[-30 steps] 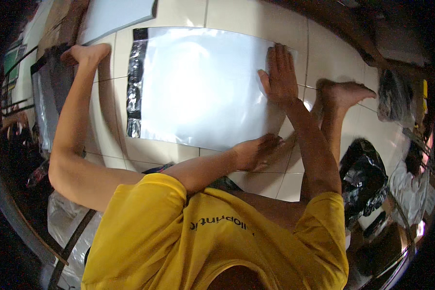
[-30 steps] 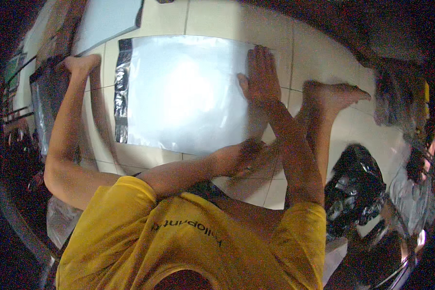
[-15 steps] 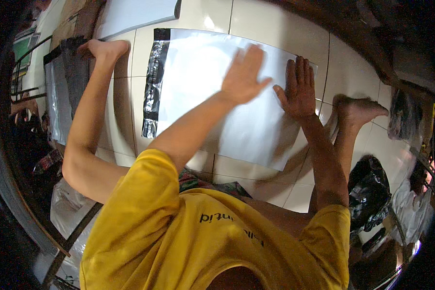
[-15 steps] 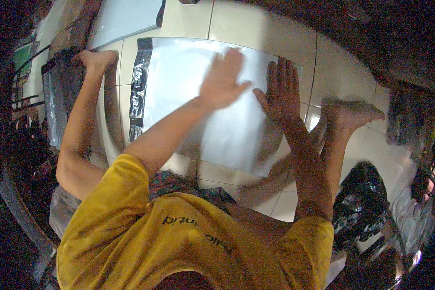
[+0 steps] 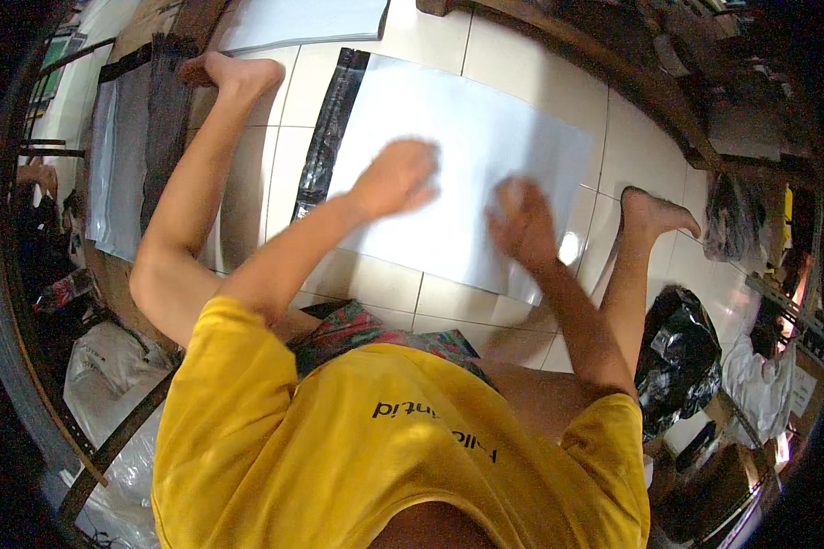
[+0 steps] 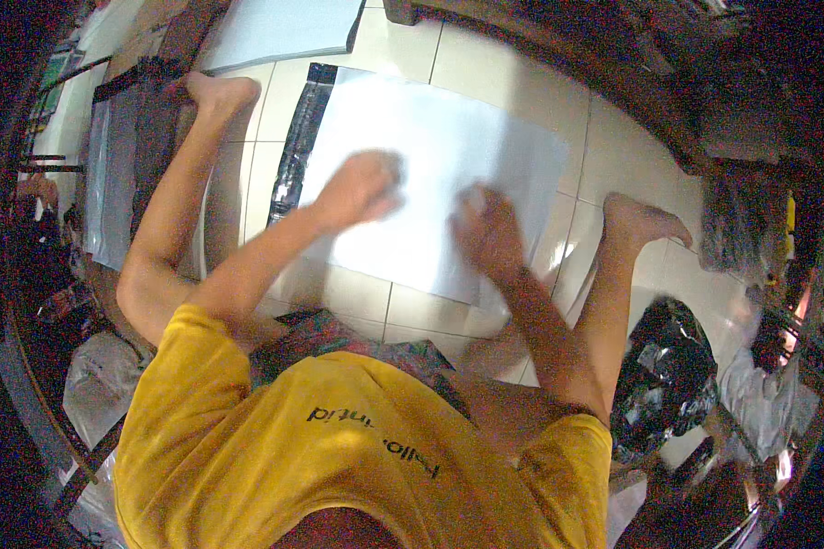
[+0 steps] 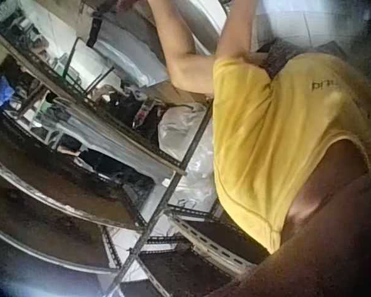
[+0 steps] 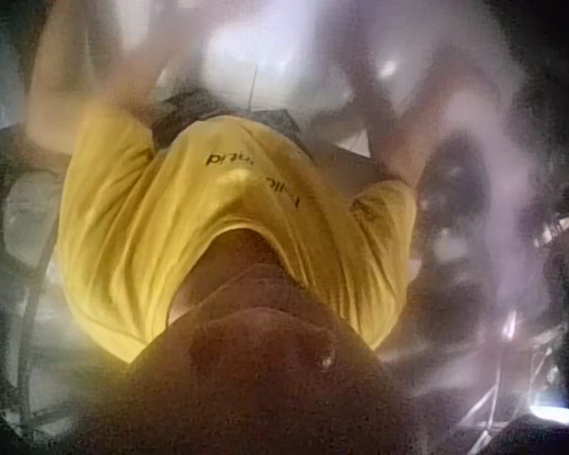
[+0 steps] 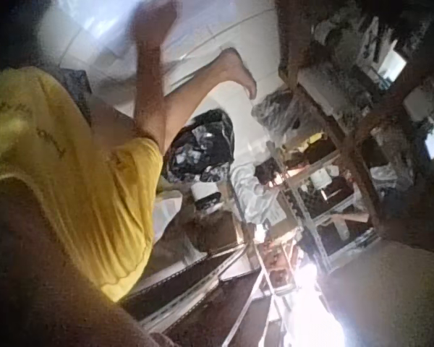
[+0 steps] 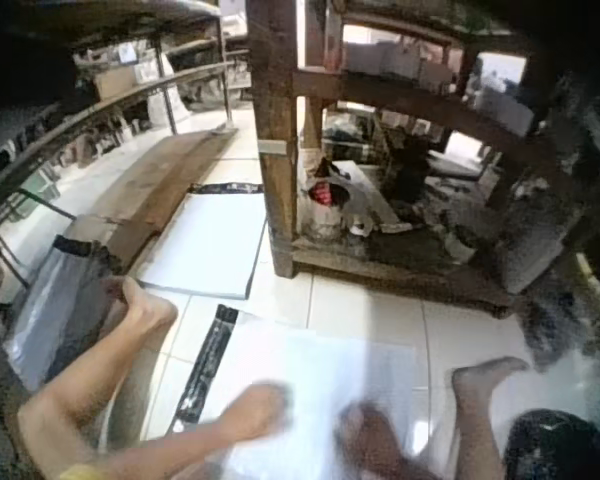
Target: The person sits on the floor and repeatedly folds white poly mailers. They smooth each mailer flat, fold it in half, and then fold it again into a smaller rectangle. The folded mailers are stacked on the floor in front of them.
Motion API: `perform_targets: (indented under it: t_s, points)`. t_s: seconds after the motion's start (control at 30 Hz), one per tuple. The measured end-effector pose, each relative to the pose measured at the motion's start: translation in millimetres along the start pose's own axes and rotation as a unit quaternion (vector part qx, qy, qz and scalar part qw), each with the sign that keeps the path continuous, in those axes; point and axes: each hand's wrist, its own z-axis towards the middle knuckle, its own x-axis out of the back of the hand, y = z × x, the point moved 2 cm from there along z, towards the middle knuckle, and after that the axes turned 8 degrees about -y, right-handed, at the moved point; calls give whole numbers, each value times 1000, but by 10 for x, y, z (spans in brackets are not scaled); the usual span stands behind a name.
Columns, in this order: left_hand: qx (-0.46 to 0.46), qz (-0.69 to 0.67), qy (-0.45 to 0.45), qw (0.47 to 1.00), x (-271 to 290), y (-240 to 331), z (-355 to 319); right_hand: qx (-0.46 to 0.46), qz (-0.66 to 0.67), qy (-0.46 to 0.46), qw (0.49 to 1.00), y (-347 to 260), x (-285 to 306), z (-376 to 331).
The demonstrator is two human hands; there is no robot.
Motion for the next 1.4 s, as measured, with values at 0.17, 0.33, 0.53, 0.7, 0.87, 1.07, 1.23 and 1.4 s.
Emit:
perform_targets:
  t_s: [0.17, 0.33, 0.53, 0.7, 0.87, 1.07, 1.23, 1.4]
  points:
    - [-22, 95, -224, 970, -166, 976, -733, 56, -59, -119, 990, -998, -228, -574]
    - [-9, 143, -230, 963, -346, 906, -791, 7, -145, -88, 985, -1161, -305, -609]
    - [18, 142, -178, 974, -158, 868, -874, 7, -150, -42, 988, -1026, -473, -637]
    - [55, 131, -153, 978, 9, 601, -1016, -17, -73, -87, 993, -909, -379, -606]
    - [94, 107, -212, 967, 112, 534, -889, -60, -113, -16, 992, -509, -363, -1087]
    - [100, 92, -171, 976, 169, 278, -1147, -79, -41, -17, 996, -10, -322, -1366]
    - [115, 162, -183, 963, 767, -62, -1523, -96, 55, 11, 994, 168, -262, -1428]
    - [296, -67, -209, 930, 989, -272, -1393, -207, 189, -55, 958, 361, 111, -1305]
